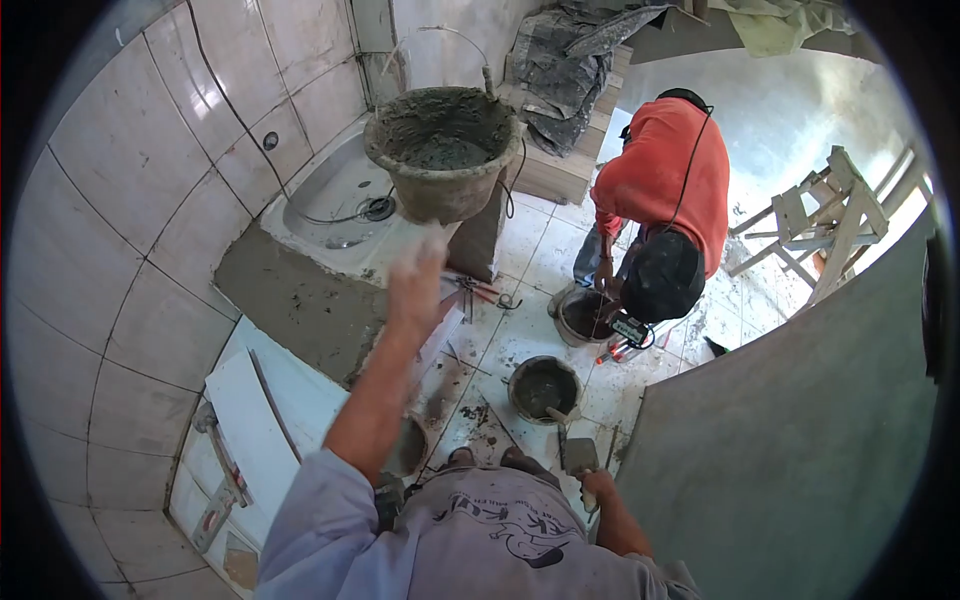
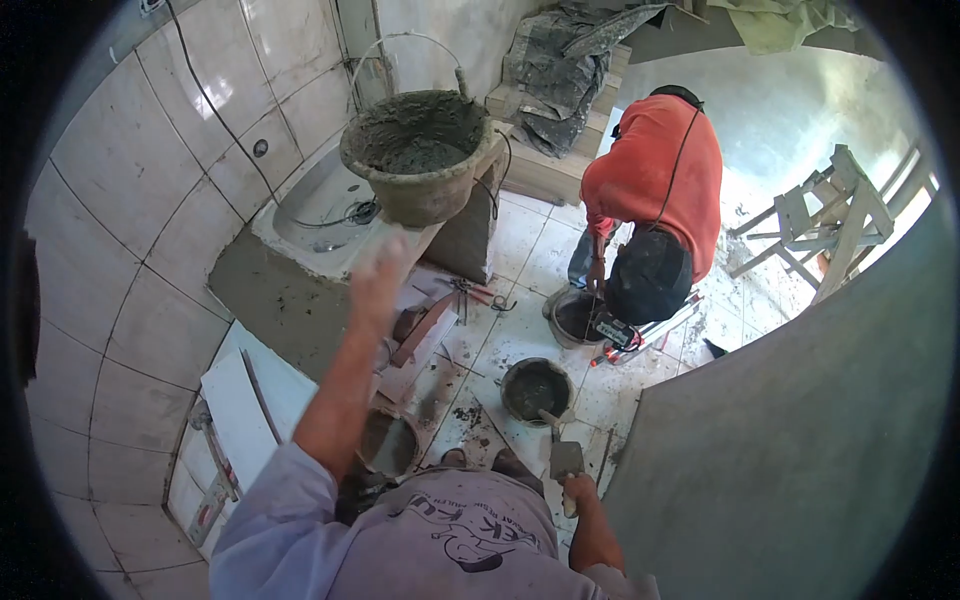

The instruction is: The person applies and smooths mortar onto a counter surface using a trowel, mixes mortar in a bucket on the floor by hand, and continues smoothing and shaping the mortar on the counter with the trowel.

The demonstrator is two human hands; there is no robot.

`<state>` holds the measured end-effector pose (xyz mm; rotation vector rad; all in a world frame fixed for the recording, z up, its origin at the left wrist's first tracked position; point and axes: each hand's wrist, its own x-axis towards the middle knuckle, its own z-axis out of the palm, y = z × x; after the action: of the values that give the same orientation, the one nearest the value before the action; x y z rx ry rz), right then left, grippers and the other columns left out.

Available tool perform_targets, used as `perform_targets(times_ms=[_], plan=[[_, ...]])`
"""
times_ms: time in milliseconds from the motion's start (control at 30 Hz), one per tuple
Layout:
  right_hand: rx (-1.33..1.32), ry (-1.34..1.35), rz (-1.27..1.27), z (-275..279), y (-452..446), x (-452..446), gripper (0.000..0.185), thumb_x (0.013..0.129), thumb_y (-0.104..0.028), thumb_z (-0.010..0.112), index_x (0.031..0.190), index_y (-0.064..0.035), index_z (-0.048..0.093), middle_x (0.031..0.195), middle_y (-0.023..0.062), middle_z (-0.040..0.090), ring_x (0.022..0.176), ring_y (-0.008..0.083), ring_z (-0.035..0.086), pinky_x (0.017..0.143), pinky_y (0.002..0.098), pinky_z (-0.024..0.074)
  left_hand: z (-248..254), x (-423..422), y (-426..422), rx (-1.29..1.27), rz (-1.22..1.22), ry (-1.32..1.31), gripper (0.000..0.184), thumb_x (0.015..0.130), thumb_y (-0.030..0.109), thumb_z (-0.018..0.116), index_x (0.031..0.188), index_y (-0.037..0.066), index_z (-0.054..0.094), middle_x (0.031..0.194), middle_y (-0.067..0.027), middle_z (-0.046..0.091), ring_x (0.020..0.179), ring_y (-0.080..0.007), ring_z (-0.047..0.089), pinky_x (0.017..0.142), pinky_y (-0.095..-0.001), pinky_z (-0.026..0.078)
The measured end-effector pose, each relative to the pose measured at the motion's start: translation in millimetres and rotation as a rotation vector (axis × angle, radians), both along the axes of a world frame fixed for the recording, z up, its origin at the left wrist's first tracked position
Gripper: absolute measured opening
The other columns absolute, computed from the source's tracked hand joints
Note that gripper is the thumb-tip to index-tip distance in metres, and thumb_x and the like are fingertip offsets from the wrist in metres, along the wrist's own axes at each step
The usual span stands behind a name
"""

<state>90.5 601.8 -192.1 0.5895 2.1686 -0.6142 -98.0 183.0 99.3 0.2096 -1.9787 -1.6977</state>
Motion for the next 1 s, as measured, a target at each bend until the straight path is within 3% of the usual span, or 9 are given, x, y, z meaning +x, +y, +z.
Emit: perform_targets(times_ms=[167, 233, 433, 533, 600, 700, 833, 933, 1000], plan=[[-0.024, -0.013, -0.205, -158, 97, 29, 0.039, 0.087, -0.031, 0.054, 0.102, 0.0039, 0.065, 0.1, 0.0232, 0.067, 0.098, 0.0363, 0.064, 0.083, 0.0434, 0.0514, 89, -96, -44, -0.563, 0.353, 0.234, 0.047, 0.089, 0.032, 0.058, 0.12, -0.003, 0.057, 0.121, -0.0232, 0.058, 0.114, -0.036, 0.054, 0.1, -0.0401, 0.04], [0.212, 0.302, 0.305, -174, 108, 52, 0.035, 0.086, -0.032, 0.059, 0.085, 0.0027, 0.067, 0.08, 0.0178, 0.068, 0.075, 0.0319, 0.068, 0.067, 0.046, 0.053, 71, -188, -129, -1.122, 0.536, 0.331, 0.058, 0.089, 0.042, 0.055, 0.124, -0.004, 0.054, 0.124, -0.0289, 0.055, 0.117, -0.0417, 0.051, 0.102, -0.0436, 0.038], [0.079, 0.057, -0.266, -106, 88, 47, 0.033, 0.088, -0.03, 0.059, 0.086, 0.0021, 0.066, 0.081, 0.0187, 0.068, 0.074, 0.0317, 0.068, 0.064, 0.0466, 0.0527, 149, -259, -143, -0.878, 0.359, 0.031, 0.073, 0.082, 0.054, 0.061, 0.122, -0.006, 0.056, 0.119, -0.0286, 0.059, 0.115, -0.0412, 0.054, 0.099, -0.0411, 0.041], [0.062, -0.03, -0.395, -96, 74, 50, 0.046, 0.079, -0.035, 0.062, 0.103, 0.0038, 0.065, 0.109, 0.0263, 0.063, 0.103, 0.0397, 0.061, 0.086, 0.0446, 0.0503, 153, -304, -156, -0.829, 0.315, -0.251, 0.063, 0.082, 0.052, 0.064, 0.116, -0.002, 0.063, 0.105, -0.0179, 0.068, 0.095, -0.0283, 0.066, 0.083, -0.0358, 0.049], [0.085, 0.053, -0.498, -81, 58, 43, 0.047, 0.079, -0.034, 0.064, 0.106, 0.0042, 0.064, 0.111, 0.0265, 0.062, 0.099, 0.04, 0.063, 0.083, 0.0451, 0.051, 169, -293, -150, -0.282, -0.022, -0.181, 0.052, 0.083, 0.047, 0.066, 0.108, 0.002, 0.067, 0.084, -0.0011, 0.066, 0.068, -0.0082, 0.061, 0.06, -0.0219, 0.045], [-0.039, 0.077, -0.517, -86, 45, 40, 0.036, 0.08, -0.022, 0.068, 0.105, 0.0029, 0.056, 0.08, 0.0155, 0.063, 0.062, 0.0273, 0.063, 0.053, 0.0414, 0.0529, 189, -274, -116, -0.373, -0.218, -0.168, 0.04, 0.086, 0.043, 0.066, 0.101, 0.007, 0.068, 0.066, 0.0122, 0.05, 0.049, 0.0042, 0.039, 0.048, -0.0132, 0.028], [-0.087, 0.099, -0.62, -39, 6, 15, 0.032, 0.08, -0.018, 0.068, 0.103, 0.0017, 0.056, 0.078, 0.013, 0.061, 0.061, 0.0267, 0.062, 0.052, 0.0394, 0.0524, 206, -264, -96, -0.327, -0.309, -0.235, 0.039, 0.087, 0.044, 0.065, 0.099, 0.007, 0.068, 0.058, 0.0143, 0.038, 0.043, 0.0032, 0.029, 0.044, -0.0135, 0.025], [-0.115, -0.013, -0.677, -33, 3, 14, 0.048, 0.076, -0.035, 0.069, 0.104, 0.0029, 0.062, 0.108, 0.0242, 0.064, 0.103, 0.0328, 0.063, 0.089, 0.0423, 0.0482, 211, -264, -94, -0.217, -0.366, -0.293, 0.041, 0.088, 0.043, 0.064, 0.104, 0.006, 0.067, 0.055, 0.0159, 0.039, 0.041, 0.0051, 0.024, 0.042, -0.0155, 0.026], [-0.085, 0.099, -0.532, -71, 22, 27, 0.037, 0.079, -0.021, 0.07, 0.107, -0.0011, 0.055, 0.084, 0.0151, 0.064, 0.063, 0.028, 0.064, 0.054, 0.0413, 0.0529, 213, -258, -94, -0.016, -0.431, -0.233, 0.038, 0.089, 0.039, 0.063, 0.106, 0.005, 0.066, 0.055, 0.0149, 0.038, 0.04, 0.0042, 0.024, 0.039, -0.0147, 0.022]])
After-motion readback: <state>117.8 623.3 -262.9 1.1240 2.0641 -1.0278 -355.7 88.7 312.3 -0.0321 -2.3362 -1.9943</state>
